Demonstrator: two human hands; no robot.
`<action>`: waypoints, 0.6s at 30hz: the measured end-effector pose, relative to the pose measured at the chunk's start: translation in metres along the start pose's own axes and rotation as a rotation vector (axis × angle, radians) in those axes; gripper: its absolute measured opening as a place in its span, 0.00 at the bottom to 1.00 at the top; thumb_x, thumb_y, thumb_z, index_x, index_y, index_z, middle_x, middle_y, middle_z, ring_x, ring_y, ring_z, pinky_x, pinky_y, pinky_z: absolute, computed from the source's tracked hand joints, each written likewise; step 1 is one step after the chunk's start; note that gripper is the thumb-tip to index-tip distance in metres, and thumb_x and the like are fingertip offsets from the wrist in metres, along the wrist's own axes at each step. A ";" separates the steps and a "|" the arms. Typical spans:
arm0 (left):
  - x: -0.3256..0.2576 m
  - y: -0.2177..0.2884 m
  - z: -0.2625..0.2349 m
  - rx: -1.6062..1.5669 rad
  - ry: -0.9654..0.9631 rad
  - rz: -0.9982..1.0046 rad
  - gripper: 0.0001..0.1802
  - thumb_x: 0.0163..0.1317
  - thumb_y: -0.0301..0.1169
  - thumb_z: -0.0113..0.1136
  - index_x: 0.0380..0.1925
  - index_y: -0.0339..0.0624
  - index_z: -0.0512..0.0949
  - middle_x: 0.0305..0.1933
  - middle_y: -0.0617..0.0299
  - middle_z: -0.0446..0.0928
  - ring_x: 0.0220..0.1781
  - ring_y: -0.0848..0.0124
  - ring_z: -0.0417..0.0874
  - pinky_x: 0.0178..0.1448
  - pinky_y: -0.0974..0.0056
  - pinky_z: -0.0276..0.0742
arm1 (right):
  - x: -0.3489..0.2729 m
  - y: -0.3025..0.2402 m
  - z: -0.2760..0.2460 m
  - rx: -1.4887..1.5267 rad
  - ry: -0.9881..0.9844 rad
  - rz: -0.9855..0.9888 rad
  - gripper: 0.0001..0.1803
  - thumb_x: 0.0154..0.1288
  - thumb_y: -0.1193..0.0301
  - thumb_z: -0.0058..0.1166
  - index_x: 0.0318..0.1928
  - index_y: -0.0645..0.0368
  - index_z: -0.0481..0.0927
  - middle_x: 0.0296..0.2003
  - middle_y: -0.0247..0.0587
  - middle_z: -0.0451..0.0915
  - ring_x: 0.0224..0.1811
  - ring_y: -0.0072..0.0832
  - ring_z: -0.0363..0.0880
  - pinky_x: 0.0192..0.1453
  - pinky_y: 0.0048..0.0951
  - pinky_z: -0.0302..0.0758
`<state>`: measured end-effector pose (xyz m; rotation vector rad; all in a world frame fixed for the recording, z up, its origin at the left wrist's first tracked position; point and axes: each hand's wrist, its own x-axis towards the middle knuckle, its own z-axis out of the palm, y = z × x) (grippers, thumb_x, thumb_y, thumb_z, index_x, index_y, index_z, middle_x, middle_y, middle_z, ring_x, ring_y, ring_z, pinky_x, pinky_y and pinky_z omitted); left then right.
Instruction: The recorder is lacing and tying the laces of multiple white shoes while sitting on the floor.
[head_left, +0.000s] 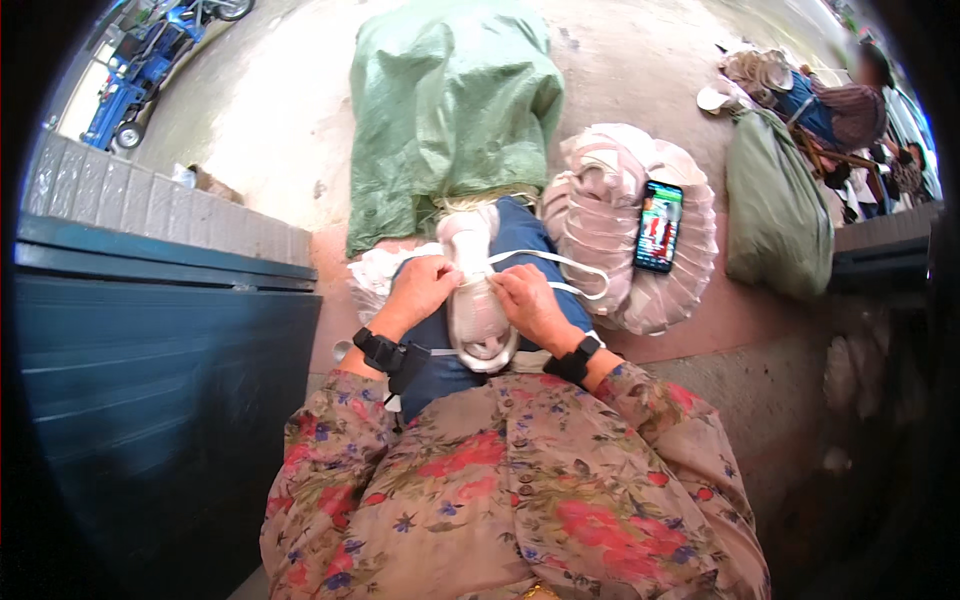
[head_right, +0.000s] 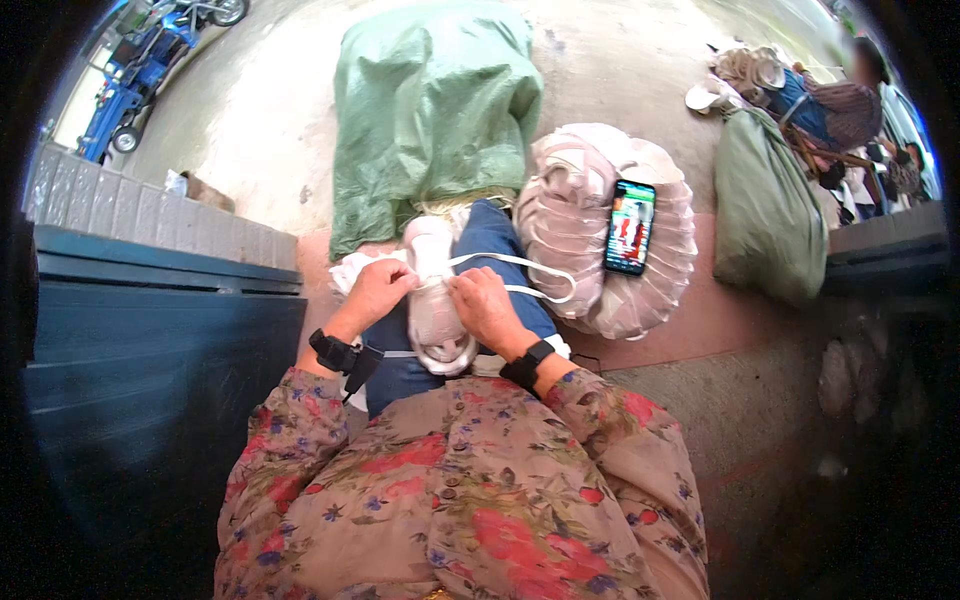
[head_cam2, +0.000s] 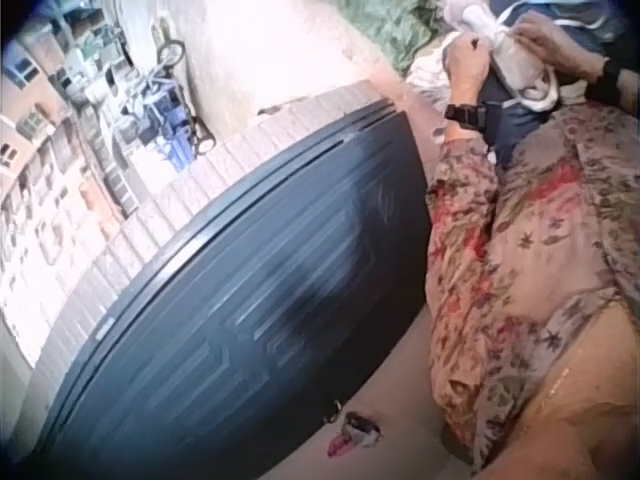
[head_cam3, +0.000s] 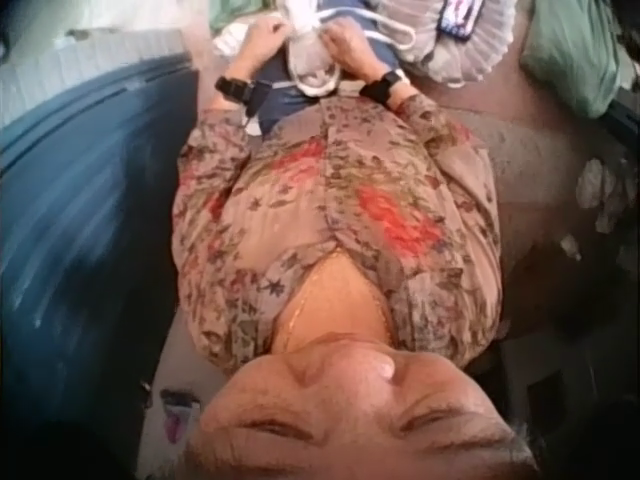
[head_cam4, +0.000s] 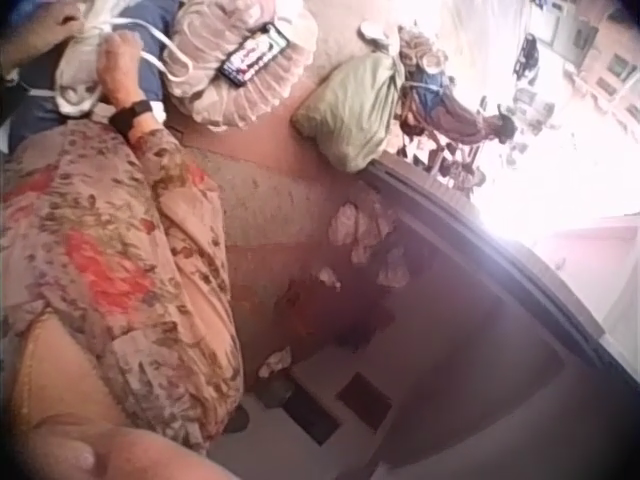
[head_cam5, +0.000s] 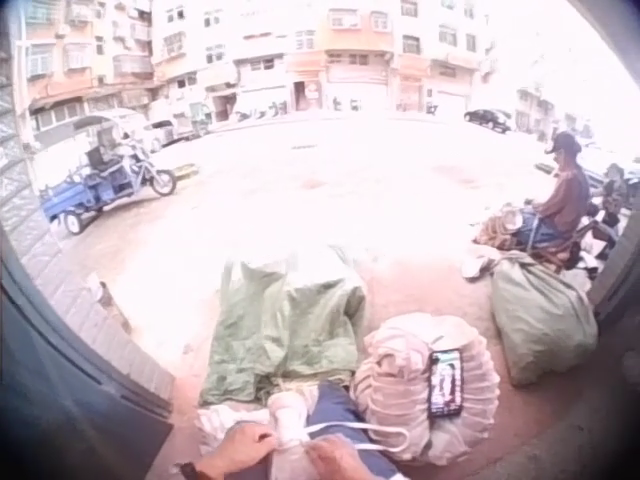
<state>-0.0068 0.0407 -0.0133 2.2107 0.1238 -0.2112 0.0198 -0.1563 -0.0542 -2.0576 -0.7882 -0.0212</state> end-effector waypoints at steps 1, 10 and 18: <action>-0.001 0.005 0.000 0.035 -0.005 -0.039 0.12 0.49 0.34 0.60 0.23 0.34 0.77 0.22 0.54 0.76 0.25 0.65 0.76 0.31 0.63 0.70 | -0.001 0.001 0.001 -0.004 -0.004 -0.016 0.06 0.54 0.74 0.51 0.32 0.61 0.77 0.28 0.44 0.75 0.33 0.43 0.71 0.39 0.40 0.67; -0.001 0.007 0.013 0.307 0.156 0.195 0.08 0.44 0.29 0.59 0.19 0.36 0.72 0.22 0.51 0.72 0.31 0.55 0.74 0.34 0.58 0.71 | -0.002 0.001 0.002 0.019 0.001 -0.018 0.07 0.54 0.73 0.51 0.34 0.62 0.77 0.29 0.46 0.74 0.35 0.43 0.70 0.41 0.39 0.67; -0.002 0.008 0.026 0.501 0.274 0.480 0.07 0.45 0.24 0.56 0.23 0.37 0.67 0.26 0.52 0.69 0.36 0.54 0.70 0.38 0.56 0.68 | -0.001 0.000 -0.001 0.043 -0.005 -0.022 0.07 0.54 0.74 0.51 0.34 0.63 0.76 0.29 0.47 0.74 0.37 0.43 0.71 0.43 0.39 0.68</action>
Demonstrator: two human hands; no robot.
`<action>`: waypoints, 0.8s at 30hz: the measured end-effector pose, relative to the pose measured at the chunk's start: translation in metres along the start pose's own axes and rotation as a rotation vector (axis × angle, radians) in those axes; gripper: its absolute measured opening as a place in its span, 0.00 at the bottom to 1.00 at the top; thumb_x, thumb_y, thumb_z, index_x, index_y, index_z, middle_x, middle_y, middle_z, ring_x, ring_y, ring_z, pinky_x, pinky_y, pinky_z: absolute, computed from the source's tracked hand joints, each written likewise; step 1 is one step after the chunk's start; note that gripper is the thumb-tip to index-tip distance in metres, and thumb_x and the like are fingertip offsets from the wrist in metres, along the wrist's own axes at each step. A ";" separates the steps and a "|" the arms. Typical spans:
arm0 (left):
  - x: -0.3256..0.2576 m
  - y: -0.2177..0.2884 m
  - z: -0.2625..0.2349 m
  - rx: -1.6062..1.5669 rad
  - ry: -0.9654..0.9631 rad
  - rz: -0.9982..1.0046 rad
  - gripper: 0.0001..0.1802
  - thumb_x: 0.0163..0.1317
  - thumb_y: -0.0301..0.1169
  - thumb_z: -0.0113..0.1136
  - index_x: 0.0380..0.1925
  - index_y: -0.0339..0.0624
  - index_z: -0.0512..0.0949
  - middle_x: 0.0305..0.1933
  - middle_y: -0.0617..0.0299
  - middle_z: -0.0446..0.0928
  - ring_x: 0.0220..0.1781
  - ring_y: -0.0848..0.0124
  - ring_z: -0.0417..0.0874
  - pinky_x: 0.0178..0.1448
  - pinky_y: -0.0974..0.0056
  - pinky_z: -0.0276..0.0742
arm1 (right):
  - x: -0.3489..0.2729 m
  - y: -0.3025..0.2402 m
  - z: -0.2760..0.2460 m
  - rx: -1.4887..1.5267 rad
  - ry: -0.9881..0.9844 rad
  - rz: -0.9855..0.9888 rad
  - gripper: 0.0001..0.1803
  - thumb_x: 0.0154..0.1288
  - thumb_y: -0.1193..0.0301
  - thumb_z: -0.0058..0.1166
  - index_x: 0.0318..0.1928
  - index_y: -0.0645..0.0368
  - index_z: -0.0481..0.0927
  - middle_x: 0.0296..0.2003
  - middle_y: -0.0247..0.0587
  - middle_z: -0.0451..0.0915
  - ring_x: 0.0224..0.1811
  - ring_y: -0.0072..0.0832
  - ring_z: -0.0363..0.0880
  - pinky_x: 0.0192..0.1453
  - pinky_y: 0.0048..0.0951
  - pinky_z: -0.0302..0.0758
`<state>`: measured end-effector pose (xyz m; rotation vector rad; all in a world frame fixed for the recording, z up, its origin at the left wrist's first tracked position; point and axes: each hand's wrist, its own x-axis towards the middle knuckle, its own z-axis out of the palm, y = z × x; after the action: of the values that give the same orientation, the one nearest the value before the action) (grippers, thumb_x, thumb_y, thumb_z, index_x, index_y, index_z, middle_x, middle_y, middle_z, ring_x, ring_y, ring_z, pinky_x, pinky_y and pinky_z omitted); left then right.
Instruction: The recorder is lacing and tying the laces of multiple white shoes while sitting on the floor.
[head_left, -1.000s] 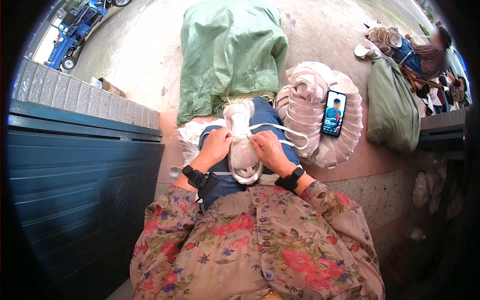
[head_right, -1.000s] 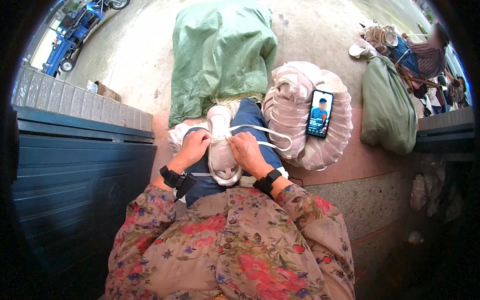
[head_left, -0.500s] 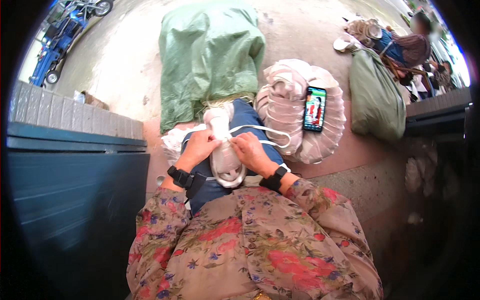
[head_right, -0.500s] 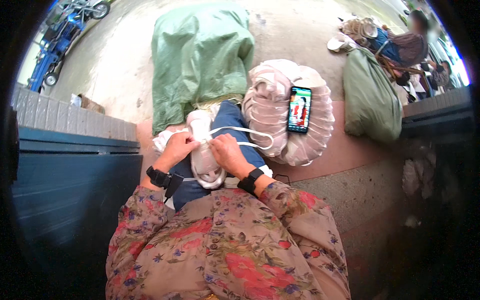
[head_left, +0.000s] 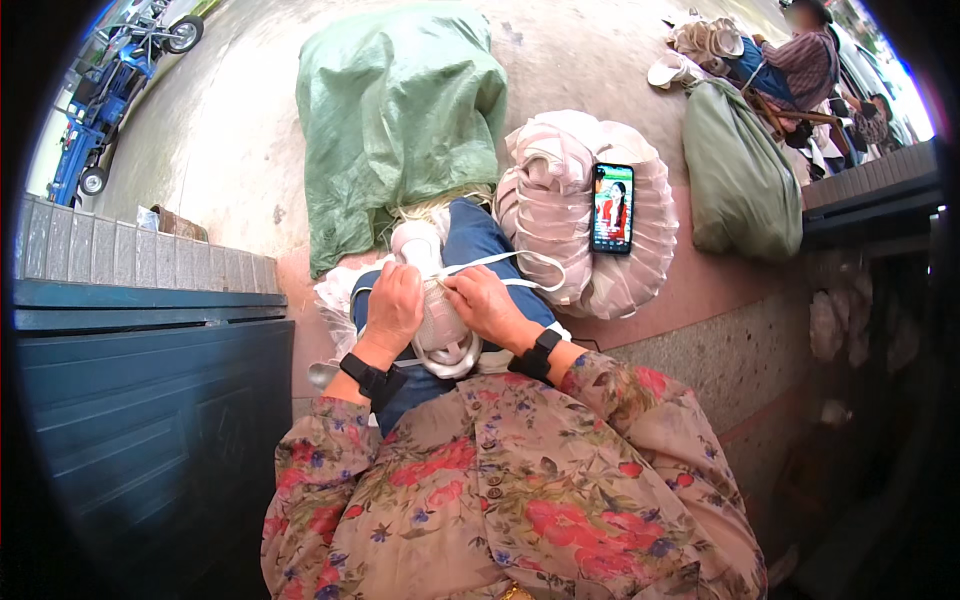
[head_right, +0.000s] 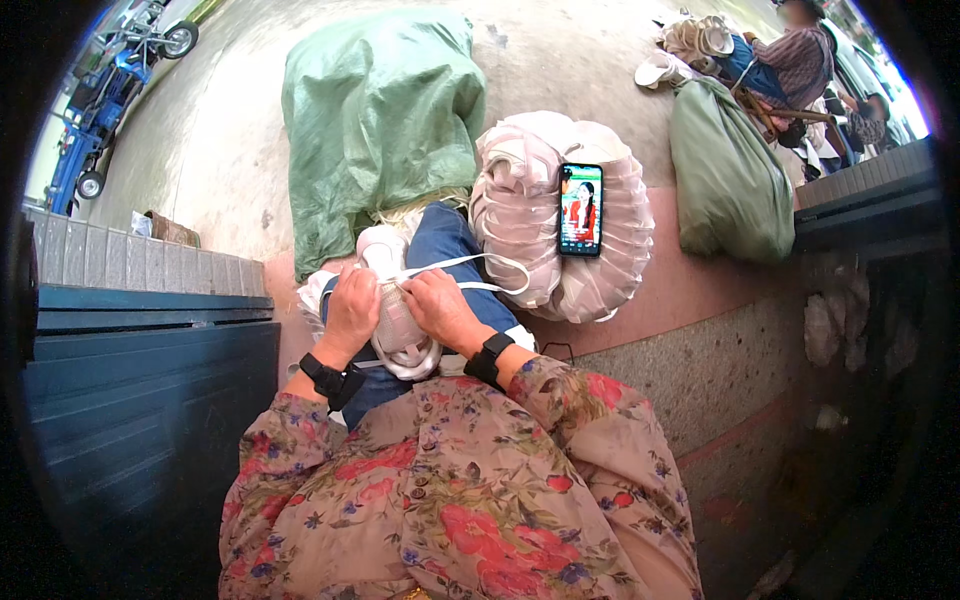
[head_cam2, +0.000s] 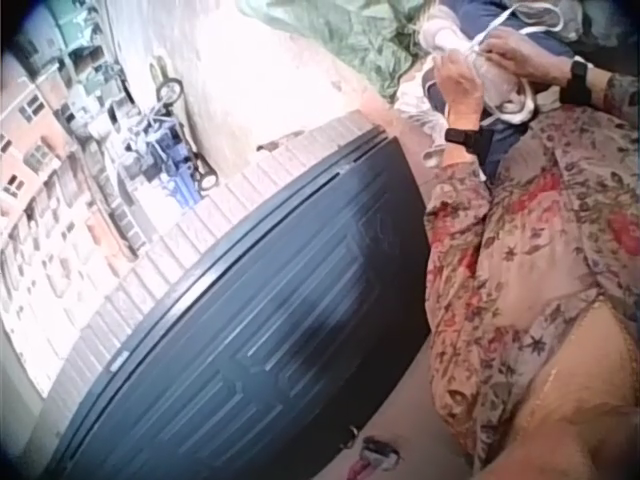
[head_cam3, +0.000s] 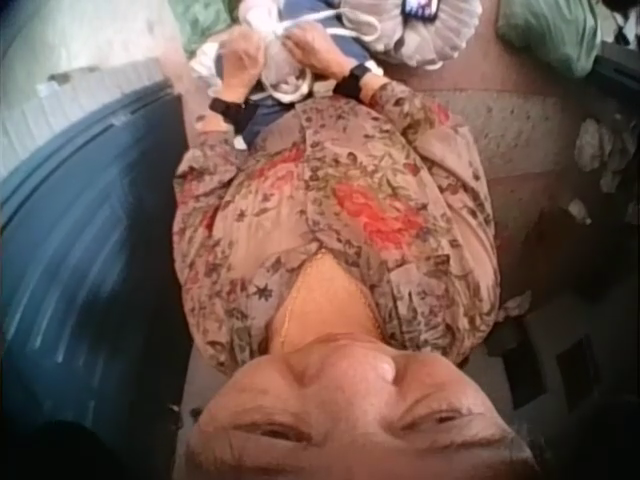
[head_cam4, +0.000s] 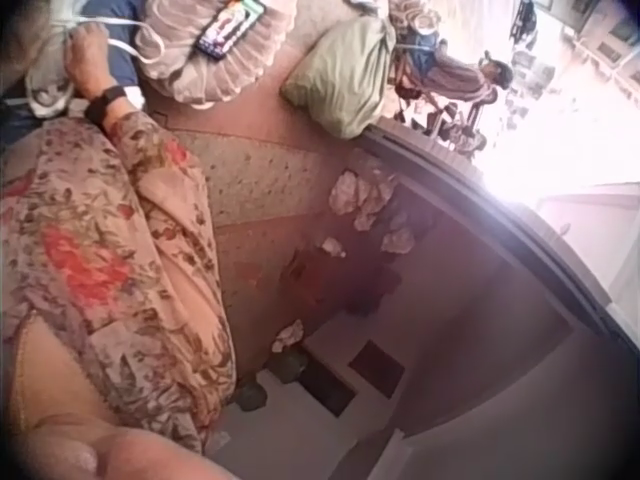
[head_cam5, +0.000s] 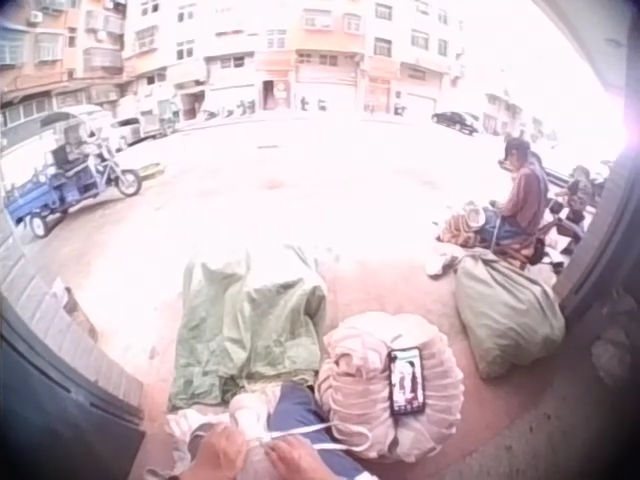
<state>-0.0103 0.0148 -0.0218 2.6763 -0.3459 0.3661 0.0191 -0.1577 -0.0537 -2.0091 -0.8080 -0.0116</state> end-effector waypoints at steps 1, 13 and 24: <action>0.003 -0.001 0.001 -0.075 0.038 0.020 0.07 0.45 0.24 0.56 0.22 0.37 0.67 0.25 0.52 0.69 0.35 0.54 0.70 0.37 0.55 0.68 | 0.000 -0.001 0.000 0.001 0.000 0.001 0.07 0.54 0.74 0.51 0.34 0.63 0.76 0.29 0.47 0.74 0.37 0.43 0.71 0.43 0.39 0.68; 0.032 -0.007 -0.015 -0.873 -0.234 -0.598 0.06 0.53 0.25 0.60 0.30 0.33 0.77 0.28 0.66 0.77 0.29 0.81 0.74 0.35 0.74 0.71 | 0.018 -0.029 -0.007 -0.752 -0.310 -0.280 0.03 0.43 0.72 0.50 0.23 0.55 0.76 0.28 0.38 0.73 0.35 0.30 0.68 0.38 0.29 0.62; 0.055 -0.015 0.000 -0.608 -0.350 -0.265 0.12 0.45 0.30 0.64 0.30 0.35 0.77 0.27 0.58 0.77 0.29 0.74 0.77 0.34 0.69 0.72 | 0.050 -0.105 -0.105 -0.055 0.142 -0.329 0.09 0.47 0.80 0.50 0.33 0.60 0.72 0.30 0.44 0.68 0.36 0.41 0.66 0.42 0.40 0.63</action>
<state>0.0457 0.0183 -0.0105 2.1314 -0.1603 -0.2581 0.0324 -0.1760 0.1010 -1.8815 -1.0458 -0.3644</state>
